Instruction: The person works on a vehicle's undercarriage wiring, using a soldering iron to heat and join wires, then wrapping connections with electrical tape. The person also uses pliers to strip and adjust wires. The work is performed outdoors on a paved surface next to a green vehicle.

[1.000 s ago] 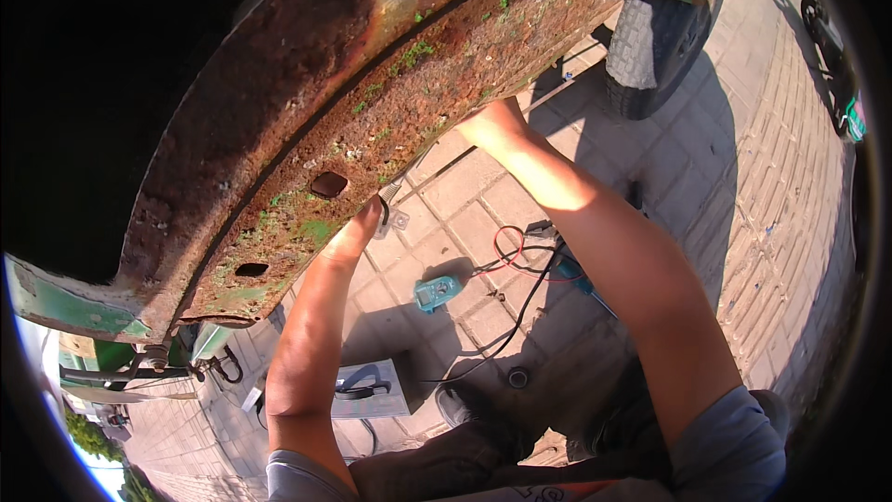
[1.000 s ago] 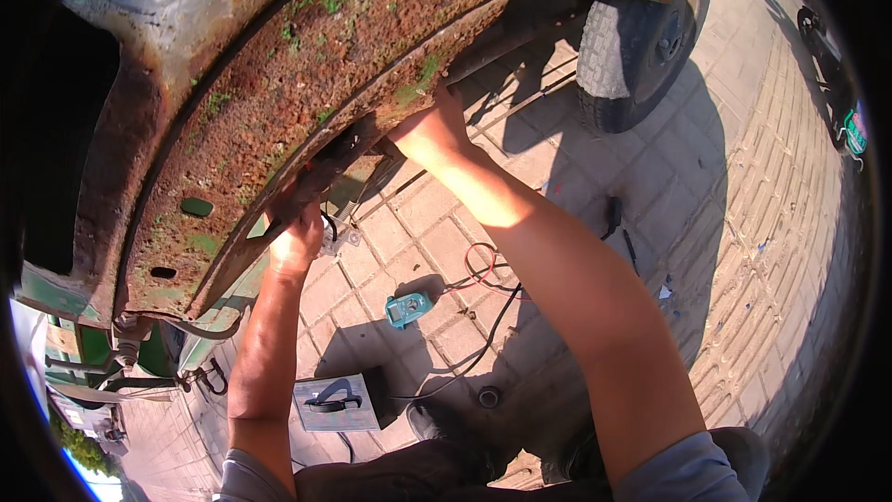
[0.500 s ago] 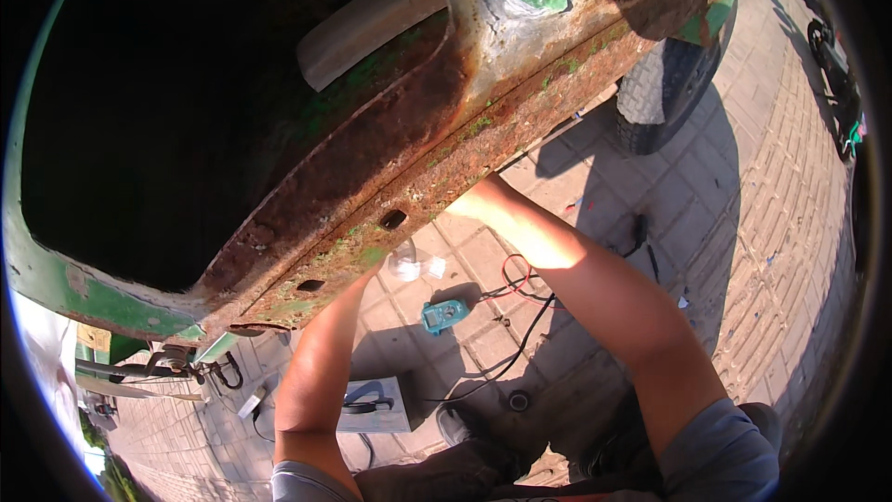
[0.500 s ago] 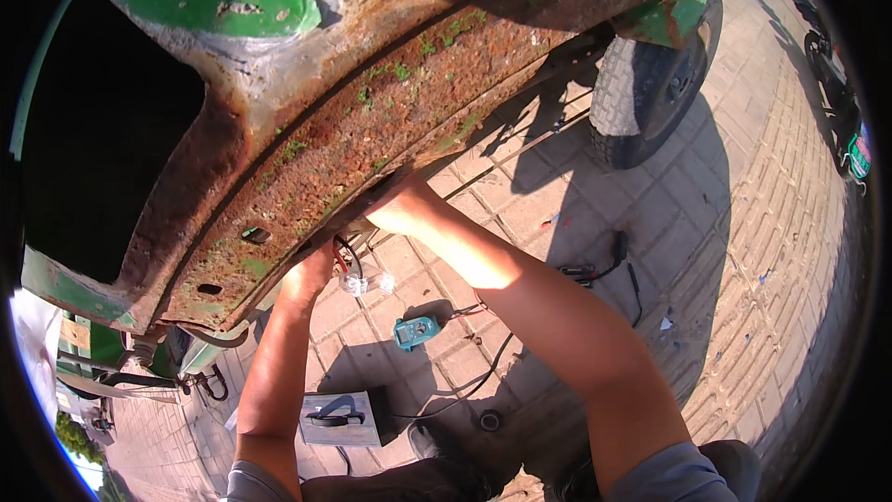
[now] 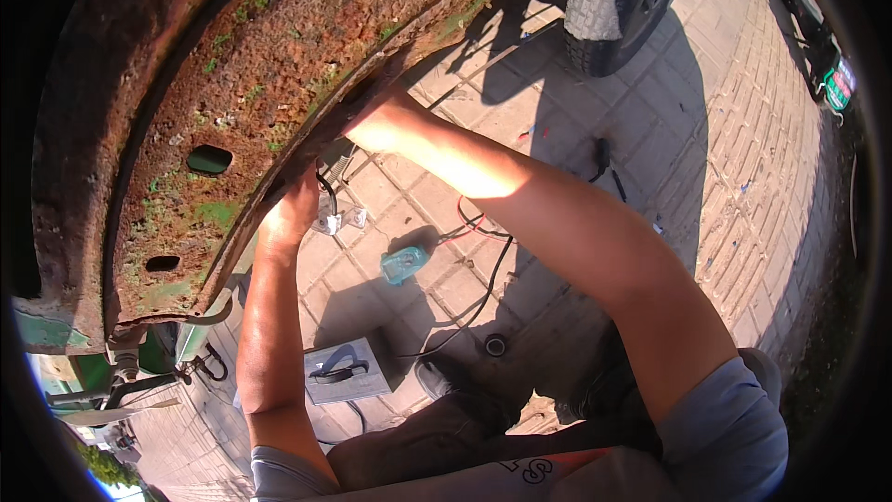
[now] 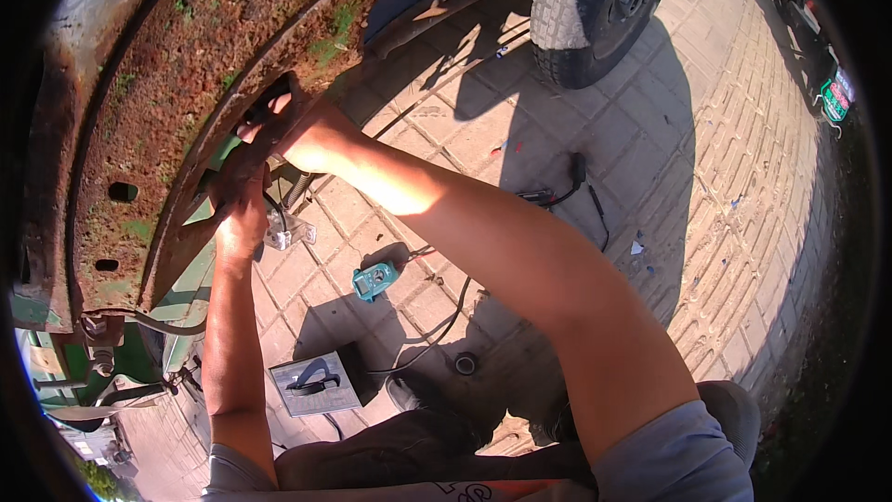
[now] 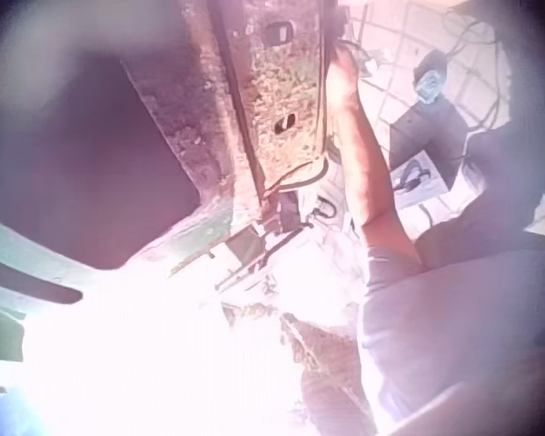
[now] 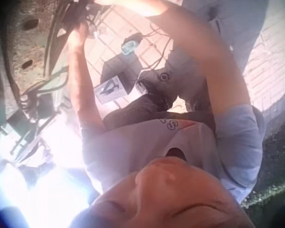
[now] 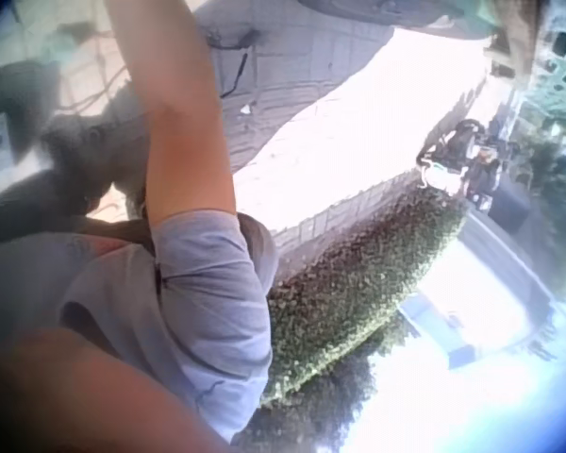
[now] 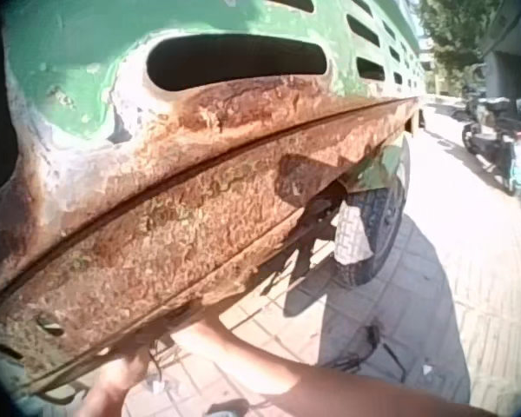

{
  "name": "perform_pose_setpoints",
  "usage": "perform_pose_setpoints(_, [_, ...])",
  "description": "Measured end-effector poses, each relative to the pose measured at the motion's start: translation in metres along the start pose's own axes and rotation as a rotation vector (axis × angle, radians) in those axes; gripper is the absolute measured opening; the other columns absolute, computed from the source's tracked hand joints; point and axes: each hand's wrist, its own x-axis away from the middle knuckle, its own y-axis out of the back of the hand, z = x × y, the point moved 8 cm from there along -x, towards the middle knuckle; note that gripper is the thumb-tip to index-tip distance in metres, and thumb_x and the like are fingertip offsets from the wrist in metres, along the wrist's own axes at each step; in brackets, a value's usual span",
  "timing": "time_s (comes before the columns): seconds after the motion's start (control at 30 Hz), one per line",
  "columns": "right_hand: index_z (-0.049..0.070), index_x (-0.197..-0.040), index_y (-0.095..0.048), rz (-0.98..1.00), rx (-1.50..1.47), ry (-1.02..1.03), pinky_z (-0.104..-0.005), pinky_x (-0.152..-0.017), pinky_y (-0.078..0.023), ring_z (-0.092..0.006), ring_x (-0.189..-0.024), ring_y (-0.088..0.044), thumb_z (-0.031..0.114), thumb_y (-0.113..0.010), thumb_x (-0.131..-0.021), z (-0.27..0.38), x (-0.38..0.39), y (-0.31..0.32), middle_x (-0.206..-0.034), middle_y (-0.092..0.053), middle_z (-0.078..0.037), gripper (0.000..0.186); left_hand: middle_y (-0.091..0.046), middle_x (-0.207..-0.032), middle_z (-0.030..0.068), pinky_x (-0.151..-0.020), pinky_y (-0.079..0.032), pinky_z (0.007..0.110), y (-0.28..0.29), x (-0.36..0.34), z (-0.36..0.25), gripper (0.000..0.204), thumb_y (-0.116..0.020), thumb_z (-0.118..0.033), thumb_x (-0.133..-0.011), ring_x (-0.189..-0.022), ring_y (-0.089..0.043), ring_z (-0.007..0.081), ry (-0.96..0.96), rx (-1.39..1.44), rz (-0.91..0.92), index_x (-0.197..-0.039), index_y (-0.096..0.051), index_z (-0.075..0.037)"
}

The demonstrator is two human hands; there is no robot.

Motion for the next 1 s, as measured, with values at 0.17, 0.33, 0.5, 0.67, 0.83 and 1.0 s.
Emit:
perform_pose_setpoints(0.17, [0.004, -0.097, -0.067, 0.214, 0.043, -0.199, -0.0288, -0.063, -0.048, -0.0122, -0.068, -0.060, 0.017, -0.060, -0.090, 0.022, 0.026, 0.040, -0.083, -0.067, -0.005, 0.017, -0.050, -0.067, 0.0002, -0.052, -0.034, 0.025, -0.014, 0.000, 0.016, 0.016, -0.051, -0.011, -0.093, -0.057, -0.043, 0.0088, 0.417, 0.665, 0.027, -0.080, -0.055, -0.004])
perform_pose_setpoints(0.33, [0.003, -0.099, -0.065, 0.443, 0.510, -0.176, -0.0311, -0.065, -0.048, -0.0147, -0.072, -0.061, 0.029, -0.059, -0.091, 0.037, 0.060, 0.109, -0.081, -0.066, -0.009, 0.028, -0.055, -0.088, 0.0020, -0.060, -0.038, 0.022, -0.037, -0.002, 0.009, 0.021, -0.053, -0.018, -0.095, -0.075, -0.046, 0.0083, 0.605, 1.153, -0.018, -0.108, -0.060, -0.003])
perform_pose_setpoints(0.5, [0.003, -0.091, -0.064, 1.081, 0.646, -0.345, -0.0396, -0.066, -0.048, -0.0282, -0.080, -0.063, 0.023, -0.060, -0.085, 0.004, 0.175, 0.097, -0.083, -0.064, -0.013, 0.022, -0.045, -0.073, -0.0037, -0.046, -0.028, 0.019, -0.031, -0.001, 0.003, 0.022, -0.050, -0.016, -0.095, -0.057, -0.035, 0.0035, 0.624, 1.143, -0.007, -0.112, -0.055, -0.004])
perform_pose_setpoints(0.67, [0.005, -0.082, -0.067, 1.587, 0.617, -0.113, -0.0441, -0.064, -0.052, -0.0321, -0.081, -0.065, 0.017, -0.060, -0.072, -0.008, 0.354, 0.007, -0.085, -0.064, -0.014, 0.017, -0.048, -0.074, -0.0032, -0.046, -0.028, 0.019, -0.027, -0.002, 0.005, 0.015, -0.050, -0.013, -0.094, -0.056, -0.035, 0.0032, 0.636, 1.130, -0.065, -0.105, -0.057, -0.005])
perform_pose_setpoints(0.83, [0.005, -0.078, -0.070, 1.593, 0.511, 0.097, -0.0458, -0.063, -0.049, -0.0298, -0.089, -0.062, 0.019, -0.056, -0.076, -0.007, 0.458, -0.053, -0.105, -0.061, -0.015, 0.020, -0.053, -0.080, -0.0005, -0.048, -0.033, 0.022, -0.035, 0.011, 0.006, 0.009, -0.057, -0.012, -0.090, -0.059, -0.040, 0.0056, 0.756, 1.107, -0.242, -0.095, -0.059, -0.005])
perform_pose_setpoints(1.0, [0.006, -0.084, -0.065, 1.501, 0.631, 0.244, -0.0433, -0.066, -0.047, -0.0280, -0.084, -0.060, 0.023, -0.051, -0.083, -0.030, 0.470, -0.060, -0.112, -0.055, -0.015, 0.022, -0.048, -0.069, -0.0008, -0.050, -0.034, 0.024, -0.032, 0.026, 0.010, 0.015, -0.054, -0.016, -0.094, -0.059, -0.040, 0.0071, 0.722, 0.710, -0.391, -0.093, -0.060, -0.002])
